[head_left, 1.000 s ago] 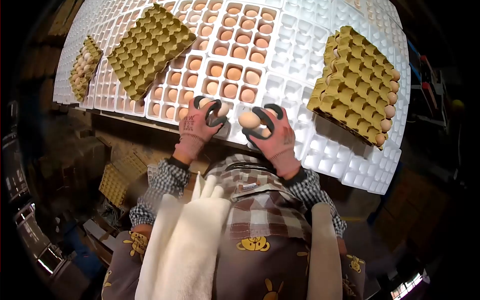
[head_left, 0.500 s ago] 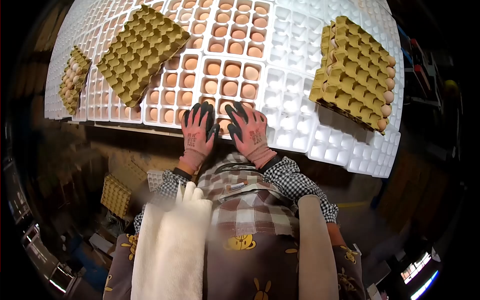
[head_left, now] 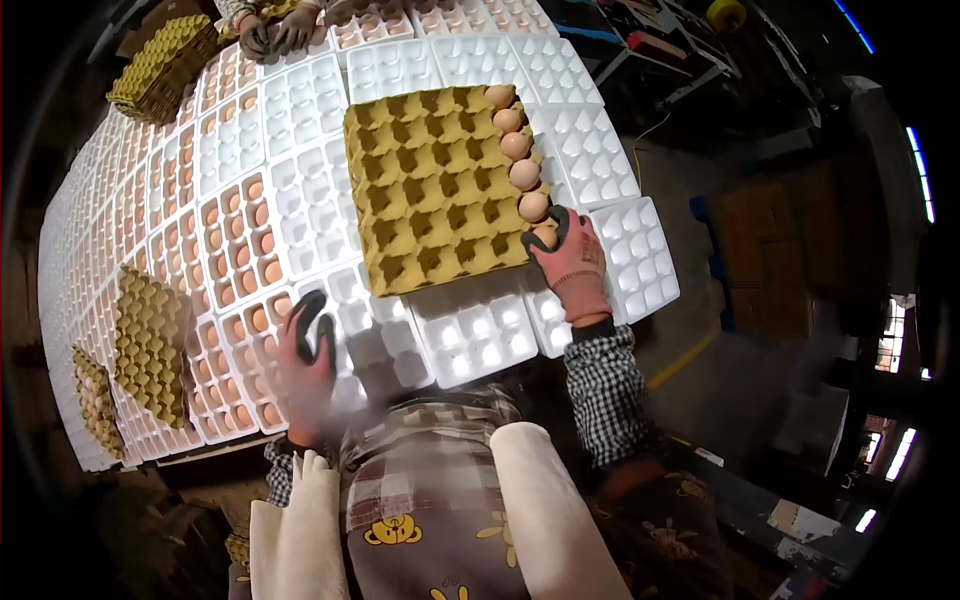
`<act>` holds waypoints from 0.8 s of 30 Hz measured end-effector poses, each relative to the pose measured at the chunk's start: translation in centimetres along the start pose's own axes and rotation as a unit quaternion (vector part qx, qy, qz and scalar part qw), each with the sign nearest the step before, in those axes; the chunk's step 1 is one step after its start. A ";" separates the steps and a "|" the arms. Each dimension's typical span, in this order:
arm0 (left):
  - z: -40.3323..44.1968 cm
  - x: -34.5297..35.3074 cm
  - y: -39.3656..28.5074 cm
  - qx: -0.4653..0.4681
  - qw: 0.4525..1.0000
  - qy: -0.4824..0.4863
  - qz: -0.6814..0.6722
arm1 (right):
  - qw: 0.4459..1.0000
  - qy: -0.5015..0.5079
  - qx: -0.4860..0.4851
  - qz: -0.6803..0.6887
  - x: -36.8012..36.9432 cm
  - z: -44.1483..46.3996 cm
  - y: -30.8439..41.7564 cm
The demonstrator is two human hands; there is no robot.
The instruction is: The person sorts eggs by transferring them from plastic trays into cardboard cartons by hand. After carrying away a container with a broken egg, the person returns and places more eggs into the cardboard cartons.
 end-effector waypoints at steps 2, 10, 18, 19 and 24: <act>3.1 6.0 -5.0 0.003 0.993 0.081 -0.091 | 0.875 -0.030 -0.018 0.483 -1.0 0.0 -4.0; 7.6 22.4 -15.1 0.197 0.926 0.137 0.292 | 0.756 -0.010 0.017 0.654 -5.3 7.2 -3.6; 14.7 19.4 -15.5 0.057 0.972 0.213 -0.084 | 0.833 0.076 -0.153 0.527 -1.2 11.1 -4.0; 14.2 20.8 -17.2 0.120 0.974 0.162 0.101 | 0.739 0.102 -0.024 0.665 -1.1 11.6 -5.1; 16.0 24.0 -17.5 0.120 0.937 0.148 0.292 | 0.738 0.059 -0.018 0.671 -2.3 15.6 -4.5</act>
Point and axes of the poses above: each hand's wrist, its own z-axis towards the middle knuckle, its own x-axis out of the palm, y = z × x, the point moved 3 cm from there along z, towards the middle knuckle, and after that the axes turned 13 degrees about -x, right-handed, at the moved point
